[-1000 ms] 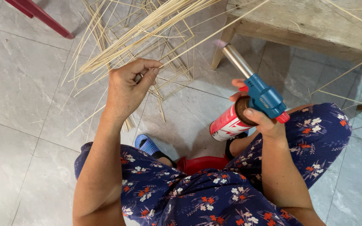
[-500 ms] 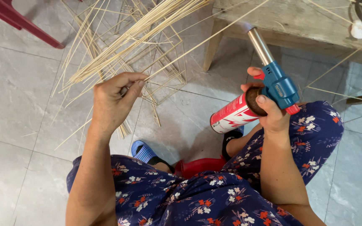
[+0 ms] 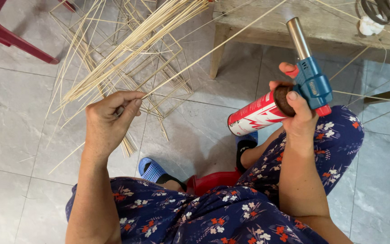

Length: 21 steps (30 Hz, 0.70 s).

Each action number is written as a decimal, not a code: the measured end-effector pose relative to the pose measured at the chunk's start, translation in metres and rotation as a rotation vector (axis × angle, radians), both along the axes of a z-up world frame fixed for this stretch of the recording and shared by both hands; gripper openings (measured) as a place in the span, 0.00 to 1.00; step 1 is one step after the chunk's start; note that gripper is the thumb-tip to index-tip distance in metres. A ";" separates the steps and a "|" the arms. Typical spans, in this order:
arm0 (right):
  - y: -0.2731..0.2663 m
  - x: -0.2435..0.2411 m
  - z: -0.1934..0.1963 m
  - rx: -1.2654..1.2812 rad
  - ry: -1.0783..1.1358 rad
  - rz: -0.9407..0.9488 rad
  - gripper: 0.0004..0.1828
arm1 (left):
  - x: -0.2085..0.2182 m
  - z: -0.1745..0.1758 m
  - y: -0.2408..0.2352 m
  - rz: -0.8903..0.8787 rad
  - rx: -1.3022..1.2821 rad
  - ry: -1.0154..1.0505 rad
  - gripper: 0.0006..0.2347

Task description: The person sits on a small red stool and uses a handheld blowtorch to heat thin bamboo sticks. They hold a stick in their left hand and pass it through the flame of the blowtorch held in their right hand, repeating this process for multiple sticks from a pile on the floor.

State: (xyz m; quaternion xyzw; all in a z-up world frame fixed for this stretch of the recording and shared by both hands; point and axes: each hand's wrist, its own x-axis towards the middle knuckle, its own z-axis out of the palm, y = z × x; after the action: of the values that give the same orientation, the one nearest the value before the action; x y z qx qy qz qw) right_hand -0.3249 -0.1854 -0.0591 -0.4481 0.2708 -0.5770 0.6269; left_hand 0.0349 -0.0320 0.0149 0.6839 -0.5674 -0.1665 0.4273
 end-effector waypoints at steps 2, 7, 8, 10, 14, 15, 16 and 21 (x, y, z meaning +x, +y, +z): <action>-0.003 -0.003 -0.002 -0.003 -0.019 -0.016 0.33 | 0.000 0.000 0.000 0.003 0.012 -0.003 0.04; -0.012 -0.016 -0.008 -0.052 -0.025 -0.045 0.31 | 0.001 0.000 0.003 0.001 0.019 0.008 0.04; -0.012 -0.019 -0.009 -0.057 -0.022 -0.060 0.31 | 0.001 0.000 0.003 0.002 0.026 0.006 0.04; -0.014 -0.022 -0.010 -0.064 -0.026 -0.083 0.31 | 0.001 -0.001 0.004 -0.008 0.016 0.001 0.04; -0.019 -0.027 -0.011 -0.067 -0.036 -0.119 0.31 | 0.003 -0.003 0.006 -0.003 0.040 0.001 0.05; -0.019 -0.028 -0.011 -0.067 -0.034 -0.129 0.31 | 0.003 -0.003 0.007 -0.006 0.040 0.004 0.05; -0.020 -0.028 -0.011 -0.061 -0.038 -0.136 0.31 | 0.003 -0.003 0.008 -0.008 0.040 0.006 0.05; -0.022 -0.033 -0.013 -0.056 -0.060 -0.143 0.30 | 0.004 -0.001 0.009 -0.022 0.050 0.020 0.05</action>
State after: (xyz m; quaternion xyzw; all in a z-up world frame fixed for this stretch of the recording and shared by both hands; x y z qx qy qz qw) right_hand -0.3577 -0.2071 -0.0722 -0.4274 0.2669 -0.6407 0.5794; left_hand 0.0391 -0.0231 0.0134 0.6864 -0.5661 -0.1921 0.4140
